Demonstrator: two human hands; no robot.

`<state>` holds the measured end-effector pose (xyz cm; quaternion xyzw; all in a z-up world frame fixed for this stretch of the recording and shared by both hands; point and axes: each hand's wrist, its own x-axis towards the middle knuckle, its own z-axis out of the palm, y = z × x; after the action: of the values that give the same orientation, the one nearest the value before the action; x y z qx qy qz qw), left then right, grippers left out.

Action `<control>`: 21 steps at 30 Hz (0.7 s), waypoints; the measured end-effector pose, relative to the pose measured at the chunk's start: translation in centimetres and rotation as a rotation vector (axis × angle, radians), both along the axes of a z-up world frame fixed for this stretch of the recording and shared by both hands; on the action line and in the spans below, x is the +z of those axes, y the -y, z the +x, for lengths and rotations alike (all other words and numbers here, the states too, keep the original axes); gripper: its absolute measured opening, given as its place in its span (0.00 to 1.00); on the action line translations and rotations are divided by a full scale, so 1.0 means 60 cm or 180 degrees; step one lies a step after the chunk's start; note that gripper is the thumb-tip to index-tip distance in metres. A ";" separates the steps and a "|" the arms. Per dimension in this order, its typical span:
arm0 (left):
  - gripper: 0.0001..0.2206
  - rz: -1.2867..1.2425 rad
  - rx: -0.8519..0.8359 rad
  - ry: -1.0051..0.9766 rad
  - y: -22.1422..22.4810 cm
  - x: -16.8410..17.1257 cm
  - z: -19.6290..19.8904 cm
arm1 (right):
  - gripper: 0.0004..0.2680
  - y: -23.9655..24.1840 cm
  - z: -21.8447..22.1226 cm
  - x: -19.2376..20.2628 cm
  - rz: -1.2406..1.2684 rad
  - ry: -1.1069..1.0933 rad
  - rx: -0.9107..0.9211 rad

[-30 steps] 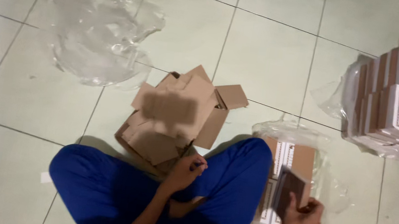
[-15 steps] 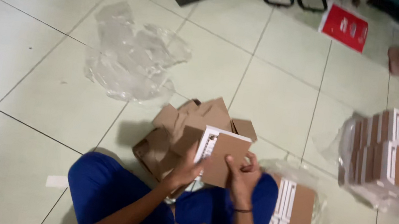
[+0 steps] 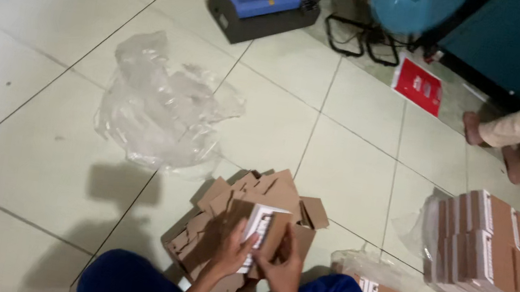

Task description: The person places printed cards into small cardboard boxes by hand and then stacks the boxes on the floor.

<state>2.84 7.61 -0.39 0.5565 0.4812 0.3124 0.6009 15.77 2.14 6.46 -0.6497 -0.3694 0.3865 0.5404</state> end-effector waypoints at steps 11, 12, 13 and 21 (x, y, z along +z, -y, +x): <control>0.34 0.0134 -0.0142 -0.0206 -0.044 0.032 -0.039 | 0.04 0.012 0.069 -0.079 -0.0805 -0.0175 -0.0702; 0.20 0.0391 -0.0186 -0.0015 -0.041 0.025 -0.037 | 0.10 0.014 0.072 -0.070 -0.0975 -0.0300 -0.0634; 0.20 0.0375 -0.0185 -0.0013 -0.039 0.030 -0.040 | 0.10 0.016 0.077 -0.065 -0.0991 -0.0297 -0.0634; 0.21 -0.0307 0.0110 0.0217 -0.027 0.107 -0.068 | 0.19 0.025 0.067 0.000 -0.0720 -0.0244 -0.0781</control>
<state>-1.23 9.22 6.02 0.5076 0.4845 0.3179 0.6376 19.80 0.66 6.49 -0.7314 -0.2205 0.3813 0.5206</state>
